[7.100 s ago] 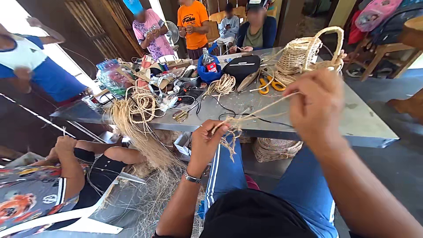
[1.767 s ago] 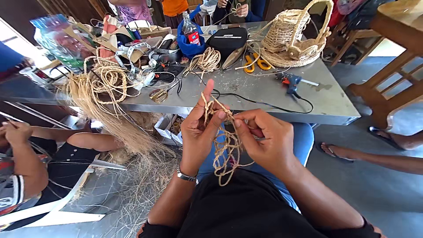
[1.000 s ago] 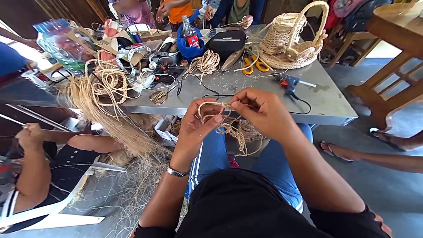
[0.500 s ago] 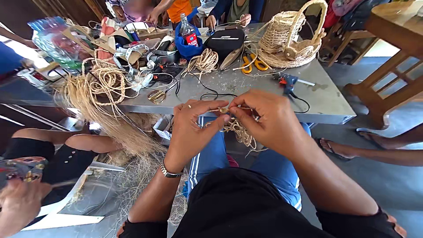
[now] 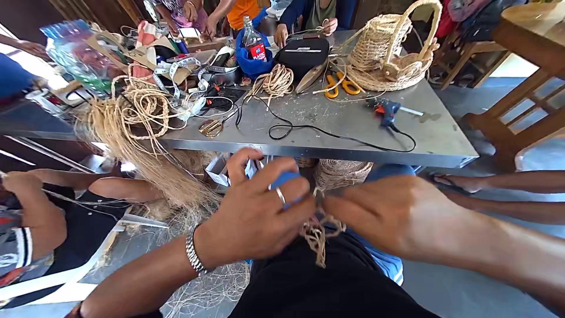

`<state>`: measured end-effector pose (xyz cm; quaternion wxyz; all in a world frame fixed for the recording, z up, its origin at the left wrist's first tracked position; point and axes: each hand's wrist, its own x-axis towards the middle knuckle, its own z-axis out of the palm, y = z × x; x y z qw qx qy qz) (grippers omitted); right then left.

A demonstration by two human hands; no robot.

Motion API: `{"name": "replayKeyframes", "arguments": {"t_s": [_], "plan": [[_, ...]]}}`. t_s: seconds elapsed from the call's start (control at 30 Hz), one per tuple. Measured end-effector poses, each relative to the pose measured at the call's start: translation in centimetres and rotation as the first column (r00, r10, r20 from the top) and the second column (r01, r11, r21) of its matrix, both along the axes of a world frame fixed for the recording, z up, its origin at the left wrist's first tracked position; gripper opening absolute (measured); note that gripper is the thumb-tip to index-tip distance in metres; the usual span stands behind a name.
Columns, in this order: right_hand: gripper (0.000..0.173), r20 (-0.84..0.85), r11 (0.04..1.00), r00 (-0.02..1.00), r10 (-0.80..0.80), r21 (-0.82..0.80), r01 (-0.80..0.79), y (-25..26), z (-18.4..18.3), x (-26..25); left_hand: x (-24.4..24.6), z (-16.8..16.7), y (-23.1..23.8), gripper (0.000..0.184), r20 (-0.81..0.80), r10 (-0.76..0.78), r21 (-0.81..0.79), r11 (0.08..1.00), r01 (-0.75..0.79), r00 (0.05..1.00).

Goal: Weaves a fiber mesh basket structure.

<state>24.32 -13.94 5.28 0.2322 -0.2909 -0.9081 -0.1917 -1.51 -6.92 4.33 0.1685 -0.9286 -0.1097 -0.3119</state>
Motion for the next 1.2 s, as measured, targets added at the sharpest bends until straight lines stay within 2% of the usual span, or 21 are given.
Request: {"name": "replayKeyframes", "arguments": {"t_s": [0.23, 0.3, 0.37, 0.43, 0.5, 0.53, 0.6, 0.7, 0.8, 0.9, 1.03, 1.2], "plan": [[0.025, 0.131, 0.997, 0.989, 0.071, -0.048, -0.065, -4.2, 1.7, 0.5, -2.4, 0.3, -2.8, 0.014, -0.089, -0.124, 0.025, 0.992, 0.126, 0.988], [0.025, 0.12, 0.998, 0.992, 0.039, -0.046, -0.034, -3.9, 2.1, 0.6, -2.0, 0.4, -2.1, 0.017, -0.077, -0.122, -0.049, 0.992, 0.119, 0.99], [0.024, 0.053, 0.999, 0.998, -0.02, -0.04, 0.022, -2.4, 2.2, 1.0, -1.2, 0.5, -0.1, 0.021, -0.01, -0.133, -0.214, 0.968, 0.128, 0.991], [0.023, -0.043, 0.997, 0.997, -0.065, -0.03, 0.064, 0.0, 2.4, 1.6, -0.4, 0.4, 2.2, 0.023, 0.128, -0.14, -0.403, 0.897, 0.18, 0.982], [0.023, -0.111, 0.993, 0.988, -0.109, -0.062, 0.102, 2.3, 2.5, 2.2, 0.2, 0.4, 3.8, 0.035, 0.219, -0.123, -0.589, 0.774, 0.231, 0.968], [0.024, -0.137, 0.989, 0.982, -0.128, -0.089, 0.117, 3.1, 2.4, 2.3, 0.3, 0.4, 4.2, 0.034, 0.26, -0.112, -0.655, 0.71, 0.261, 0.959], [0.025, -0.166, 0.982, 0.974, -0.153, -0.133, 0.132, 4.2, 2.0, 2.3, 0.4, 0.1, 4.6, 0.024, 0.352, -0.075, -0.729, 0.603, 0.323, 0.933], [0.024, -0.191, 0.974, 0.966, -0.172, -0.178, 0.138, 4.6, 1.5, 1.8, 0.3, -0.2, 4.7, 0.017, 0.429, 0.012, -0.765, 0.537, 0.356, 0.903], [0.025, -0.27, 0.968, 0.951, -0.154, -0.236, 0.09, 5.0, 1.2, 1.3, 0.7, -0.3, 4.7, 0.015, 0.458, 0.047, -0.756, 0.545, 0.362, 0.887], [0.034, -0.36, 0.953, 0.929, -0.086, -0.3, -0.028, 5.8, 0.8, 0.2, 1.6, -0.6, 4.6, 0.014, 0.496, 0.045, -0.726, 0.57, 0.385, 0.867], [0.019, -0.445, 0.952, 0.893, -0.057, -0.293, -0.085, 6.5, 0.3, -0.9, 2.6, -0.6, 4.3, 0.014, 0.557, 0.041, -0.661, 0.626, 0.413, 0.829], [0.016, -0.549, 0.932, 0.83, -0.1, -0.343, -0.114, 6.2, 0.2, -0.8, 3.0, -1.2, 4.1, 0.016, 0.592, 0.02, -0.559, 0.731, 0.393, 0.806]]}}
